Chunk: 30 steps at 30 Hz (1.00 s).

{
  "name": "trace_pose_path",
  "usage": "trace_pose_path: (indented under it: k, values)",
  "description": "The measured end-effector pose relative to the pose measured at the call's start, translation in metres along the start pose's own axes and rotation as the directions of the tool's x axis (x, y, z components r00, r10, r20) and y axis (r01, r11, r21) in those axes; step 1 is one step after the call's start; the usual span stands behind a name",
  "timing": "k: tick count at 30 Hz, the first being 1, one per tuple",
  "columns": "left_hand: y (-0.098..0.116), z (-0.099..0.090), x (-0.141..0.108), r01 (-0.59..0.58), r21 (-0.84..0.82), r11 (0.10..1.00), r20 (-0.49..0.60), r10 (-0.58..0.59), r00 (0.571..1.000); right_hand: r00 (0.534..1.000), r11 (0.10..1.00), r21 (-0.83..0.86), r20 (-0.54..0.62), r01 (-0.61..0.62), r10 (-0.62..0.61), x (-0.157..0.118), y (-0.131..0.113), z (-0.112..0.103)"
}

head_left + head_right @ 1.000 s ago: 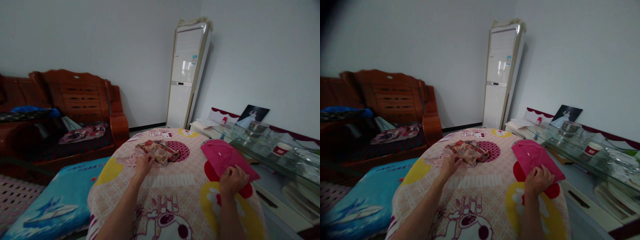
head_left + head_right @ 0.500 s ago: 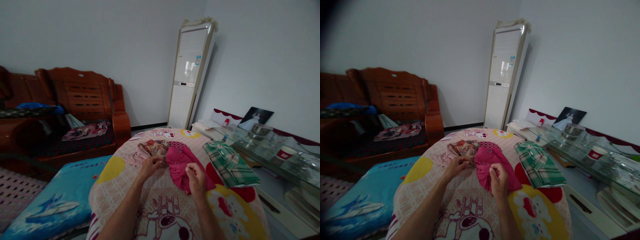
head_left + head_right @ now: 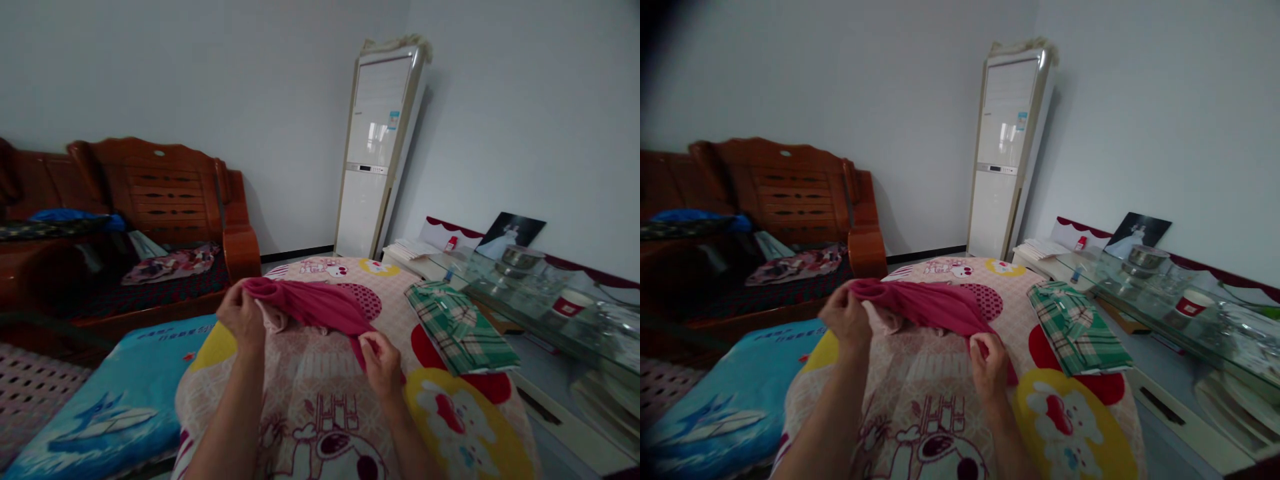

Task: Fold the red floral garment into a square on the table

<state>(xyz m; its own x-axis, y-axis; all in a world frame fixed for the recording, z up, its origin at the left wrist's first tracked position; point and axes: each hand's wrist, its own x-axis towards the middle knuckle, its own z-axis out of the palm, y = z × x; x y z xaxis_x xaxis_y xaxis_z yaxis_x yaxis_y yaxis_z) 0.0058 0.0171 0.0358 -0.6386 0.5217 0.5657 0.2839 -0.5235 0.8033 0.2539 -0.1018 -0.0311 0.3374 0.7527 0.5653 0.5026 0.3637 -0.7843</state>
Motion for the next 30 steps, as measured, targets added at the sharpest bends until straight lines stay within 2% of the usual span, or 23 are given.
trace_pose_path:
  k: [1, 2, 3, 4, 5, 6, 7, 8, 9, 12, 14, 15, 16, 18, 21, 26, 29, 30]
  values:
    - [0.005, -0.009, 0.015, -0.06, -0.022, 0.998, -0.09, 0.057, 0.994, 0.999, 1.0, -0.022, -0.044, -0.019, 0.018, 0.003, 0.007, -0.003]
    - [0.011, -0.017, 0.027, -0.103, -0.026, 0.994, -0.029, 0.102, 0.994, 0.997, 0.999, -0.035, -0.075, -0.036, 0.033, 0.005, 0.013, -0.005]
    - [0.017, -0.023, 0.034, -0.127, -0.013, 0.992, 0.086, 0.127, 0.988, 0.994, 0.998, -0.045, -0.093, -0.052, 0.048, 0.006, 0.018, -0.006]
    - [0.021, -0.027, 0.038, -0.146, 0.016, 0.989, 0.247, 0.137, 0.959, 0.993, 0.996, -0.056, -0.098, -0.067, 0.062, 0.007, 0.022, -0.006]
    - [0.024, -0.029, 0.039, -0.169, 0.06, 0.984, 0.424, 0.128, 0.897, 0.993, 0.994, -0.071, -0.095, -0.081, 0.074, 0.007, 0.025, -0.006]
    - [0.024, -0.028, 0.037, -0.206, 0.111, 0.972, 0.57, 0.107, 0.815, 0.993, 0.991, -0.093, -0.087, -0.093, 0.085, 0.007, 0.028, -0.005]
    - [0.022, -0.024, 0.034, -0.255, 0.16, 0.954, 0.672, 0.084, 0.736, 0.993, 0.987, -0.12, -0.076, -0.104, 0.096, 0.006, 0.031, -0.004]
    - [0.019, -0.018, 0.029, -0.31, 0.2, 0.93, 0.737, 0.065, 0.673, 0.992, 0.982, -0.15, -0.066, -0.116, 0.107, 0.004, 0.033, -0.002]
    - [0.013, -0.009, 0.023, -0.358, 0.231, 0.905, 0.773, 0.052, 0.633, 0.991, 0.975, -0.182, -0.056, -0.127, 0.118, 0.003, 0.036, -0.001]
    - [-0.006, 0.025, 0.003, -0.445, 0.29, 0.847, 0.834, 0.004, 0.552, 0.989, 0.949, -0.28, -0.037, -0.149, 0.144, 0.0, 0.045, 0.001]
    - [-0.019, 0.049, -0.011, -0.516, 0.349, 0.783, 0.895, -0.116, 0.43, 0.991, 0.934, -0.331, -0.037, -0.133, 0.128, -0.001, 0.051, 0.002]
    - [-0.024, 0.059, -0.017, -0.54, 0.407, 0.736, 0.892, -0.193, 0.409, 0.993, 0.929, -0.351, -0.039, -0.116, 0.11, -0.002, 0.055, 0.002]
    - [-0.03, 0.068, -0.022, -0.548, 0.43, 0.717, 0.887, -0.223, 0.404, 0.995, 0.925, -0.368, -0.041, -0.098, 0.09, -0.002, 0.057, 0.002]
    - [-0.04, 0.078, -0.027, -0.543, 0.481, 0.688, 0.865, -0.272, 0.421, 0.998, 0.918, -0.391, -0.035, -0.069, 0.06, -0.003, 0.062, 0.001]
    - [-0.053, 0.079, -0.025, -0.522, 0.52, 0.676, 0.843, -0.309, 0.441, 0.998, 0.909, -0.414, -0.033, -0.056, 0.046, -0.004, 0.064, 0.002]
    - [-0.06, 0.06, -0.021, -0.492, 0.56, 0.667, 0.813, -0.324, 0.484, 0.998, 0.917, -0.399, -0.06, -0.028, 0.004, -0.006, 0.061, 0.002]
    - [-0.055, 0.045, -0.015, -0.468, 0.593, 0.655, 0.78, -0.324, 0.536, 0.997, 0.917, -0.399, -0.077, -0.015, -0.018, -0.006, 0.061, -0.001]
    - [-0.054, 0.039, -0.009, -0.452, 0.612, 0.649, 0.759, -0.322, 0.566, 0.995, 0.916, -0.401, -0.092, -0.018, -0.021, -0.006, 0.061, -0.002]
